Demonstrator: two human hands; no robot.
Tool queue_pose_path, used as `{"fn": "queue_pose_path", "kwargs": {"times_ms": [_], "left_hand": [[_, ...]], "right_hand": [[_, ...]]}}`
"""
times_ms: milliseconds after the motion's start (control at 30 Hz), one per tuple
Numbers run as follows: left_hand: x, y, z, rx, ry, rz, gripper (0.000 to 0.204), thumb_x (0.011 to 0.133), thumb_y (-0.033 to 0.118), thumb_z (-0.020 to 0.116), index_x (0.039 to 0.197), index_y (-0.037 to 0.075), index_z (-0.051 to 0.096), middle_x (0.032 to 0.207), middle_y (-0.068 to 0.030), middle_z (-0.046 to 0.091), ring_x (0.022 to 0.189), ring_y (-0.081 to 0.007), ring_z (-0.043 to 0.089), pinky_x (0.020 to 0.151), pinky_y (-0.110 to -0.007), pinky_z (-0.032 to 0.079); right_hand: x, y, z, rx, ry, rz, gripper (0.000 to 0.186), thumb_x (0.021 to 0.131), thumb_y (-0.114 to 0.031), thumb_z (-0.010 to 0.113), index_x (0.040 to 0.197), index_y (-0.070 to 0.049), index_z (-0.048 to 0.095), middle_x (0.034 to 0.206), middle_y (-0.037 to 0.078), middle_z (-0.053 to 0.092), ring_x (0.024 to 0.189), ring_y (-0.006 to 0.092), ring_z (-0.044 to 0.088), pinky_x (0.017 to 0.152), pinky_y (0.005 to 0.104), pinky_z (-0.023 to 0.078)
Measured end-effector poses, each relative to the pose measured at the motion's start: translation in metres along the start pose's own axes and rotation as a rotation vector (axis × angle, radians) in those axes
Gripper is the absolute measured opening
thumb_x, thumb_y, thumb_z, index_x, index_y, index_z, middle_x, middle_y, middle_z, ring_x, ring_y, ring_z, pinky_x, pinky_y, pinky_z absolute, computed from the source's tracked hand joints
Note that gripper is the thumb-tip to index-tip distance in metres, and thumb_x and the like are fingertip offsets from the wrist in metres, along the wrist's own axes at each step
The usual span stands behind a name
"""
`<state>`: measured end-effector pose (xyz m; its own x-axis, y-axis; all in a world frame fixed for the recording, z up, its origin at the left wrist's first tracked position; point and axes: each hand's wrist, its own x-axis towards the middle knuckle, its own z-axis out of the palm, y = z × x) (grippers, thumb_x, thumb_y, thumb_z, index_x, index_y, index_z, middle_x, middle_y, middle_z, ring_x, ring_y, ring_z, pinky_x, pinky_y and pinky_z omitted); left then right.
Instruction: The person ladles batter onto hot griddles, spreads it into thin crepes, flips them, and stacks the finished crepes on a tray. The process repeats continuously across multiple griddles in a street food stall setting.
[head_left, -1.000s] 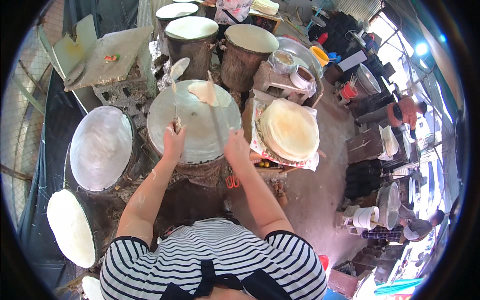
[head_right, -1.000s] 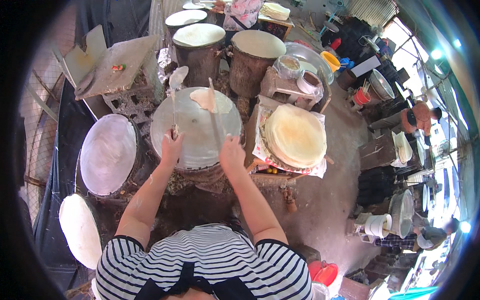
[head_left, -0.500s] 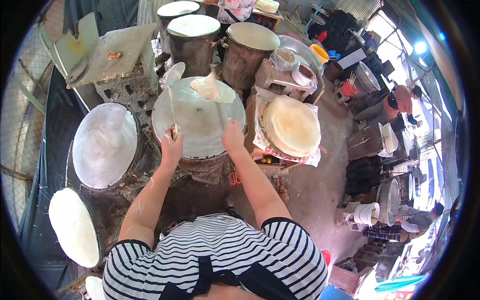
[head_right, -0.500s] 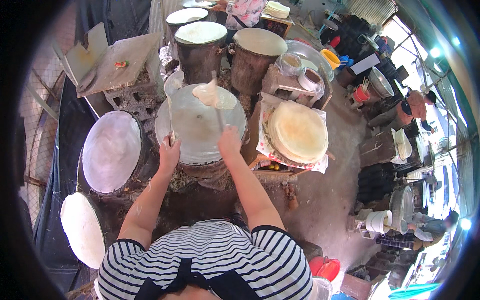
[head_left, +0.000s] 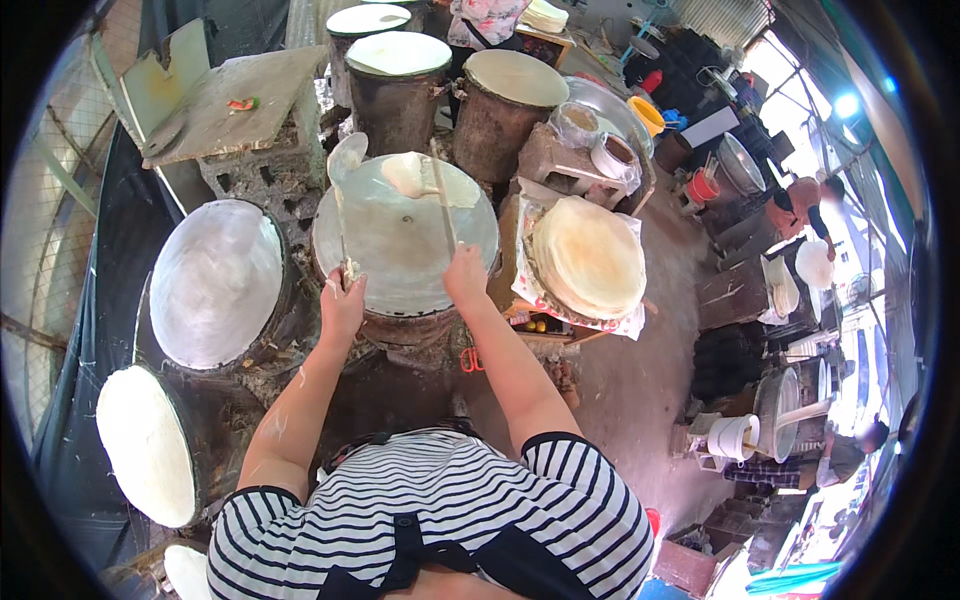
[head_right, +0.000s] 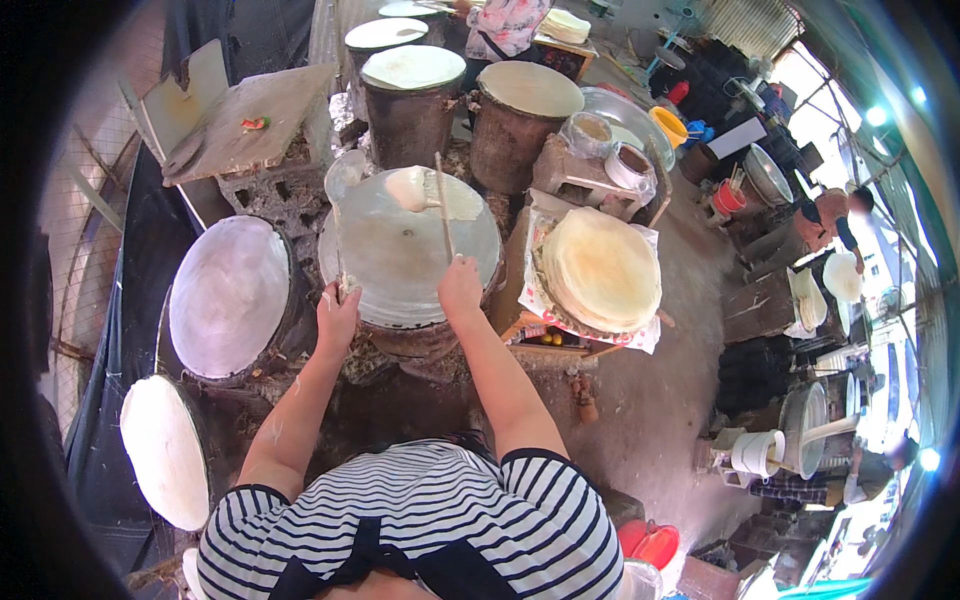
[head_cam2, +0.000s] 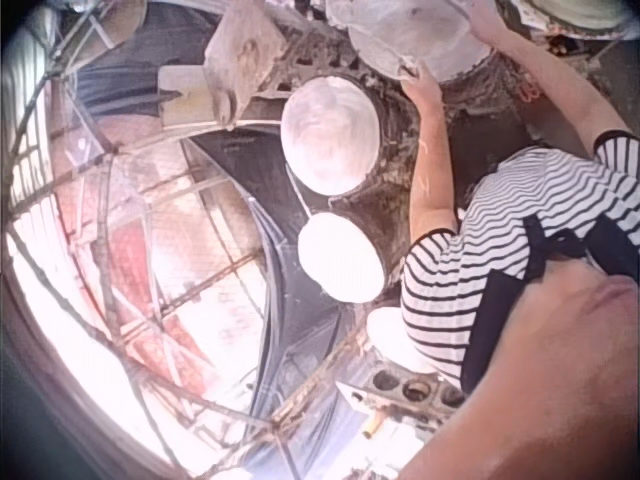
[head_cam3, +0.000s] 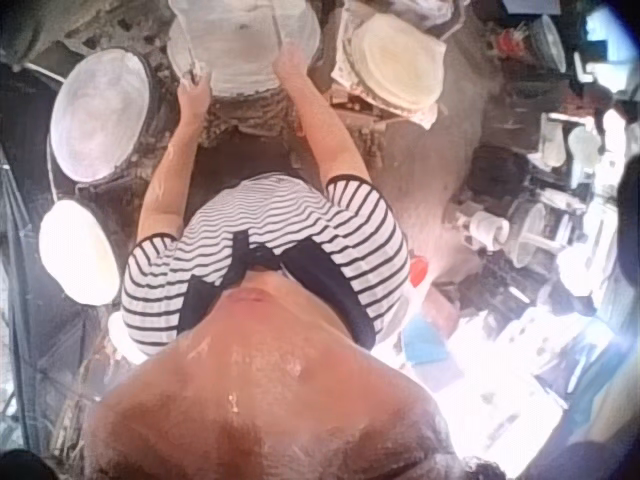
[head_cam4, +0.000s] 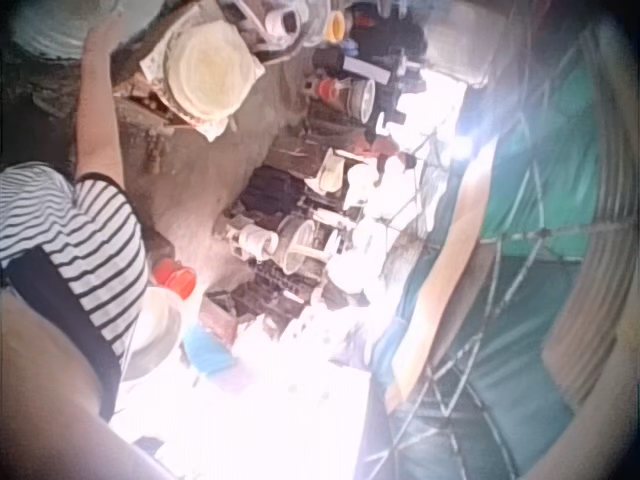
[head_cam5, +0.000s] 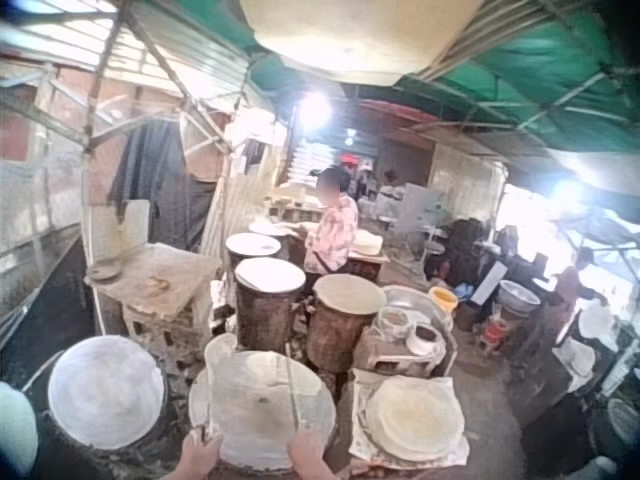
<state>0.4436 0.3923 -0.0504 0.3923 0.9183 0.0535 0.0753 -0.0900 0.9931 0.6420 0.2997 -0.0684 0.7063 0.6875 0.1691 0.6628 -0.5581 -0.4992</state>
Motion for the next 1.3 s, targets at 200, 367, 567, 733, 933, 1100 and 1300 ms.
{"fn": "queue_pose_path", "kwargs": {"times_ms": [200,367,567,733,933,1100,1300], "left_hand": [[-0.016,0.029,-0.003,-0.055,0.026,-0.118,0.022,0.085,0.012,0.059,0.101,-0.001,0.052,0.060,0.0009,0.048,0.044,-0.0074,0.044,0.040,-0.024,0.035],[-0.022,0.023,-0.009,-0.096,0.057,-0.142,0.026,0.085,0.013,0.060,0.107,0.000,0.052,0.065,0.0017,0.050,0.047,-0.0061,0.043,0.043,-0.022,0.035],[-0.032,0.022,0.001,-0.087,0.137,-0.149,0.027,0.086,0.011,0.059,0.108,-0.002,0.052,0.076,-0.0003,0.054,0.058,-0.0063,0.046,0.050,-0.023,0.038],[-0.036,0.025,0.004,-0.051,0.189,-0.139,0.023,0.085,0.012,0.059,0.103,-0.001,0.052,0.069,0.0005,0.051,0.050,-0.0060,0.044,0.044,-0.023,0.035],[-0.054,0.038,0.014,-0.069,0.263,-0.174,0.022,0.085,0.014,0.061,0.100,0.000,0.052,0.065,0.0005,0.049,0.043,-0.0063,0.044,0.038,-0.022,0.033],[-0.065,0.035,0.016,-0.005,0.365,-0.129,0.023,0.084,0.015,0.063,0.099,0.001,0.052,0.065,0.0008,0.049,0.043,-0.0063,0.044,0.037,-0.022,0.033],[-0.073,0.053,0.017,-0.097,0.377,-0.198,0.022,0.084,0.016,0.063,0.097,0.001,0.052,0.063,0.0013,0.048,0.043,-0.0061,0.043,0.037,-0.022,0.033]], "right_hand": [[-0.011,-0.025,0.017,0.032,-0.082,-0.133,0.018,0.078,0.000,0.050,0.095,0.001,0.053,0.098,0.021,0.052,0.085,0.0375,0.058,0.075,0.0436,0.049],[0.021,0.004,-0.003,0.026,0.048,-0.102,0.016,0.079,-0.002,0.049,0.093,0.002,0.054,0.094,0.020,0.054,0.085,0.0368,0.059,0.073,0.0447,0.049],[0.031,0.010,0.006,-0.045,-0.089,-0.288,0.017,0.079,-0.004,0.051,0.094,0.002,0.054,0.094,0.020,0.054,0.084,0.0366,0.059,0.074,0.0446,0.049],[0.001,0.008,-0.009,0.122,-0.264,-0.369,0.019,0.078,-0.003,0.050,0.097,0.000,0.055,0.097,0.020,0.052,0.089,0.0378,0.057,0.076,0.0465,0.048],[0.059,0.033,-0.017,0.068,-0.159,-0.352,0.022,0.079,-0.003,0.049,0.100,0.000,0.054,0.097,0.020,0.052,0.090,0.0386,0.056,0.075,0.0466,0.047],[0.063,0.029,-0.016,0.018,-0.358,-0.480,0.025,0.079,-0.004,0.049,0.103,-0.001,0.056,0.098,0.019,0.053,0.091,0.0368,0.056,0.075,0.0449,0.048],[0.047,0.053,-0.035,0.162,-0.423,-0.636,0.031,0.080,-0.005,0.049,0.110,-0.004,0.056,0.097,0.019,0.054,0.090,0.0368,0.057,0.074,0.0448,0.048]]}}
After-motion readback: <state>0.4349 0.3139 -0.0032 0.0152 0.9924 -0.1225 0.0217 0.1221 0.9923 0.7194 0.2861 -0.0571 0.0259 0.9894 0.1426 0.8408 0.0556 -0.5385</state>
